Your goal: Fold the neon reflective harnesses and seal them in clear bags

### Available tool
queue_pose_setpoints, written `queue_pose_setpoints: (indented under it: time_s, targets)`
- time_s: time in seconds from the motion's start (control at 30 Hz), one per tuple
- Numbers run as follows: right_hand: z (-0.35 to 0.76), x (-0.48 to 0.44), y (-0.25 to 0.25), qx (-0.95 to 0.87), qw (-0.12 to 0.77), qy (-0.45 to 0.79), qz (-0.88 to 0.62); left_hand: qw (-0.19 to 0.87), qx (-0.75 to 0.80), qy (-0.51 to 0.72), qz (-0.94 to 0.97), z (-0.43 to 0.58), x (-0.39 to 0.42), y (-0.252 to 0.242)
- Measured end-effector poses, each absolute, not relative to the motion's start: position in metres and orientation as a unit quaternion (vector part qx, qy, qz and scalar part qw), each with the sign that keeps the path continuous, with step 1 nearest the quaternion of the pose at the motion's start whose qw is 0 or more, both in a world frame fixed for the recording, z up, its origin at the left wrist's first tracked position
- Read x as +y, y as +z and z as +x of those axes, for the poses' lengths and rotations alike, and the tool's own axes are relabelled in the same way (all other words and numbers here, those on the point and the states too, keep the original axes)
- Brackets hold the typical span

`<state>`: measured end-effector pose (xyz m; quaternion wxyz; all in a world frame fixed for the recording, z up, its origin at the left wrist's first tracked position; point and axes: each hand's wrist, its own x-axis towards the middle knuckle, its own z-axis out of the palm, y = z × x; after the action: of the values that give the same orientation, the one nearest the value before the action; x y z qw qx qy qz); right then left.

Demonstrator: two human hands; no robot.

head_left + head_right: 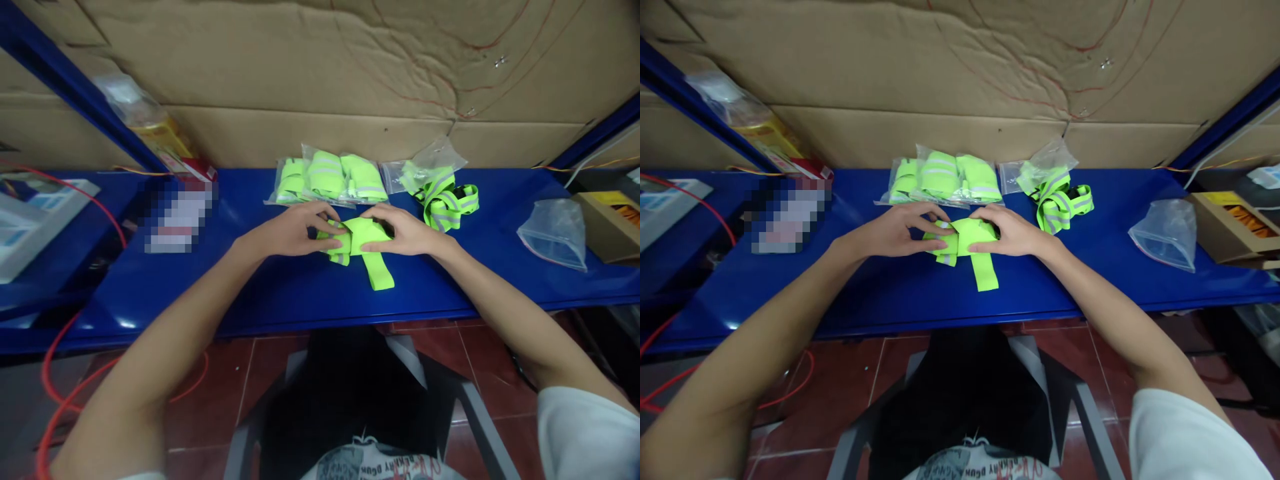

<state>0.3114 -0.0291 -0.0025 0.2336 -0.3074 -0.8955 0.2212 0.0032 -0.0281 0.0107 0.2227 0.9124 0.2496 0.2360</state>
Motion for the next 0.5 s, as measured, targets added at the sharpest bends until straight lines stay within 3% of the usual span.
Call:
queue_pose_setpoints:
  time_s: [0.27,0.5]
  targets:
    - [0.308,-0.035,-0.005,-0.891,0.232,0.226,-0.319,0.364,0.351,0.270,0.819,0.004,-0.021,-0.004]
    - [0.308,-0.034,-0.003,-0.876,0.264,0.277,-0.295,0.187,0.311,0.324,0.874,0.011,-0.026,0.000]
